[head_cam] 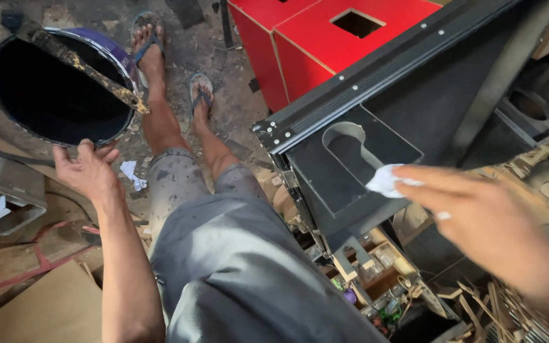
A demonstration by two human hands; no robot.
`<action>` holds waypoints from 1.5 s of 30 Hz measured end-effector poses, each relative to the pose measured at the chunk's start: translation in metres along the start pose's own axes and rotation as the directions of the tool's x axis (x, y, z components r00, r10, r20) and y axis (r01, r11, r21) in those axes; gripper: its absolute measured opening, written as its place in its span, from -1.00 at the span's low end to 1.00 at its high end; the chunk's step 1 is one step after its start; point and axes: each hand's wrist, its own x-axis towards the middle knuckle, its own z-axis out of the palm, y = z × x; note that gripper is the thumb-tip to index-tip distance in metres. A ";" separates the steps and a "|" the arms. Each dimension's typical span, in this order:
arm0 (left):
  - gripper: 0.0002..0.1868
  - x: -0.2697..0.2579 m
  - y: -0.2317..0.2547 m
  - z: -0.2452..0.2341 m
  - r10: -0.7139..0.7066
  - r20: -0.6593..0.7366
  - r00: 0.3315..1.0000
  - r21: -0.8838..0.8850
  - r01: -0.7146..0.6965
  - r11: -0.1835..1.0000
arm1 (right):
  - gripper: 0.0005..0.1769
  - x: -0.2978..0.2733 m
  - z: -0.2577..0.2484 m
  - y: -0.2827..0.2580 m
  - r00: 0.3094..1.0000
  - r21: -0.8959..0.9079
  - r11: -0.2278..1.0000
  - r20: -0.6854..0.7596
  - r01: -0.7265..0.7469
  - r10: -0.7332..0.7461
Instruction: The person paints the edges and corners of a black cabinet using a paintbrush and black paint, then wipes the painted areas with a white cloth. The person repeats this process on different sections of the cabinet.
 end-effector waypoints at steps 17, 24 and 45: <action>-0.88 0.001 0.002 0.002 -0.002 -0.018 1.000 -0.026 0.001 1.000 | -0.61 0.124 -0.006 0.058 0.949 0.138 0.944 -0.058 -0.300 0.310; -0.58 -0.002 -0.006 -0.004 -0.029 -0.059 0.998 -0.004 0.029 1.000 | -0.41 0.113 0.006 0.049 0.900 -0.008 0.933 0.263 -0.359 0.348; -0.43 0.019 -0.063 -0.027 -0.121 -0.141 0.983 -0.013 0.121 0.993 | -0.91 0.185 0.039 -0.011 0.994 0.061 0.995 0.067 0.077 -0.081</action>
